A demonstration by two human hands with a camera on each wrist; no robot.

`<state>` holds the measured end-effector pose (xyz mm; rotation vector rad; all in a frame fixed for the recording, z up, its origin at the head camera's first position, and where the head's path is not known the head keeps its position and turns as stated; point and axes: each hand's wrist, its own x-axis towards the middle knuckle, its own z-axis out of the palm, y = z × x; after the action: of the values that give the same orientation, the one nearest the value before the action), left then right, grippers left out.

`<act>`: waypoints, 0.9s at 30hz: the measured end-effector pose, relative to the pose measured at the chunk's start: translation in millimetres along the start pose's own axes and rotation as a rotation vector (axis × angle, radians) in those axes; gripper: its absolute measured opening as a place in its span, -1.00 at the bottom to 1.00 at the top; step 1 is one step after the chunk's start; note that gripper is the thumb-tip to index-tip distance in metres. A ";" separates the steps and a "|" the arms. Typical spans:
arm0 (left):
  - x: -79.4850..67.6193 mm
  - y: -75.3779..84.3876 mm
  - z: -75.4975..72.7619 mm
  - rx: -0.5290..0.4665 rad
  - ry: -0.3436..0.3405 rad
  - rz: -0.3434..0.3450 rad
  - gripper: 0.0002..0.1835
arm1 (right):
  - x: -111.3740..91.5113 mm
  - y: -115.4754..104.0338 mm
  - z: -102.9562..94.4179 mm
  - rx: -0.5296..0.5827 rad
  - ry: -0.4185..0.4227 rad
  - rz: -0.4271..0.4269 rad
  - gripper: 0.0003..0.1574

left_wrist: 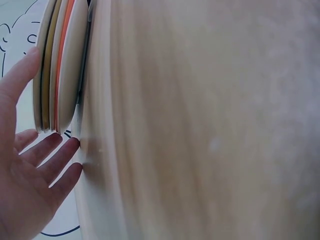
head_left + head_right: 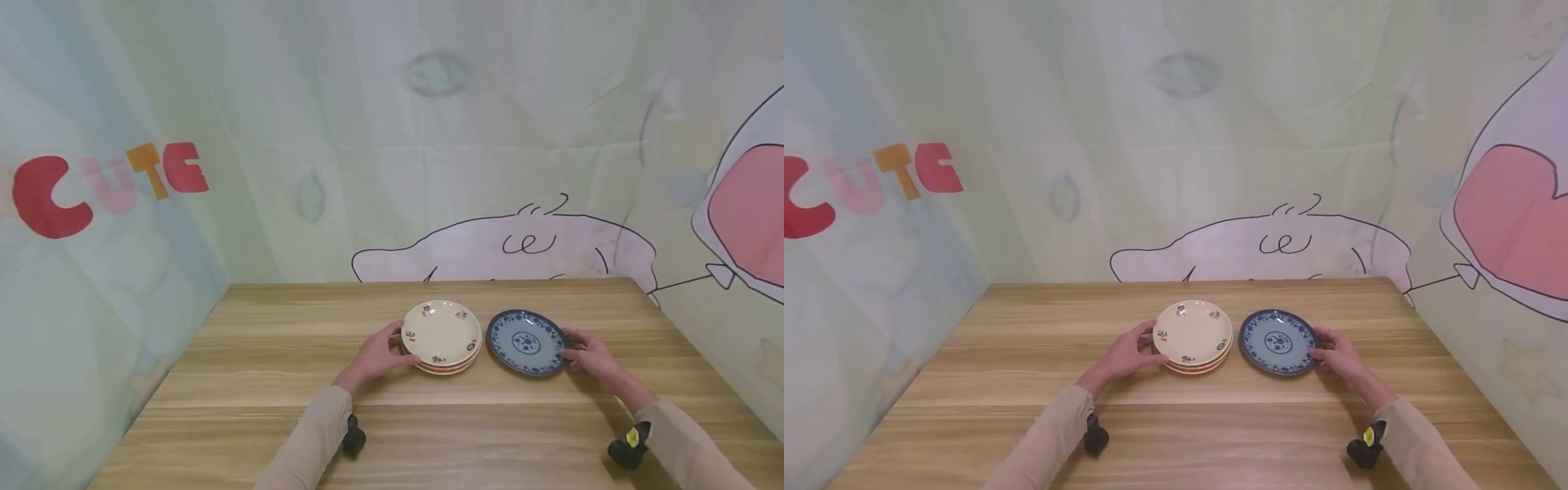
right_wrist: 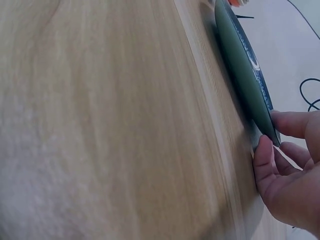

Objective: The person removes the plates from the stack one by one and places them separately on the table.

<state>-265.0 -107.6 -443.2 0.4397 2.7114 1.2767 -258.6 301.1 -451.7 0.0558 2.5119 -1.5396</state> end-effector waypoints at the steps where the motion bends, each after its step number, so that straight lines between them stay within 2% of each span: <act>1: 0.1 -0.1 -0.1 0.001 -0.001 0.003 -0.07 | 0.0 0.0 -0.3 0.001 0.001 -0.001 -0.19; 7: -0.1 1.0 -0.3 -0.006 -0.001 -0.004 -0.07 | -1.5 0.2 -3.8 0.013 0.020 -0.006 -0.10; 14: 0.9 0.6 0.7 -0.004 0.000 -0.012 -0.07 | -1.9 -5.6 -10.2 0.029 0.022 -0.054 -0.15; 18: 1.3 -0.4 1.5 -0.007 -0.002 -0.015 -0.07 | -1.3 -13.1 -11.9 -0.031 0.028 -0.056 -0.16; 21: 1.6 -1.0 1.7 -0.006 -0.002 -0.015 -0.06 | -0.3 -20.4 -9.5 -0.077 0.035 -0.066 -0.15; 27: 1.2 1.4 -0.1 -0.004 0.000 -0.035 -0.05 | 2.9 -37.7 1.4 -0.082 0.018 -0.131 -0.13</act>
<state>-265.8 -106.5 -442.1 0.3903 2.7039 1.2725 -266.2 282.4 -419.8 -0.1084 2.6375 -1.4863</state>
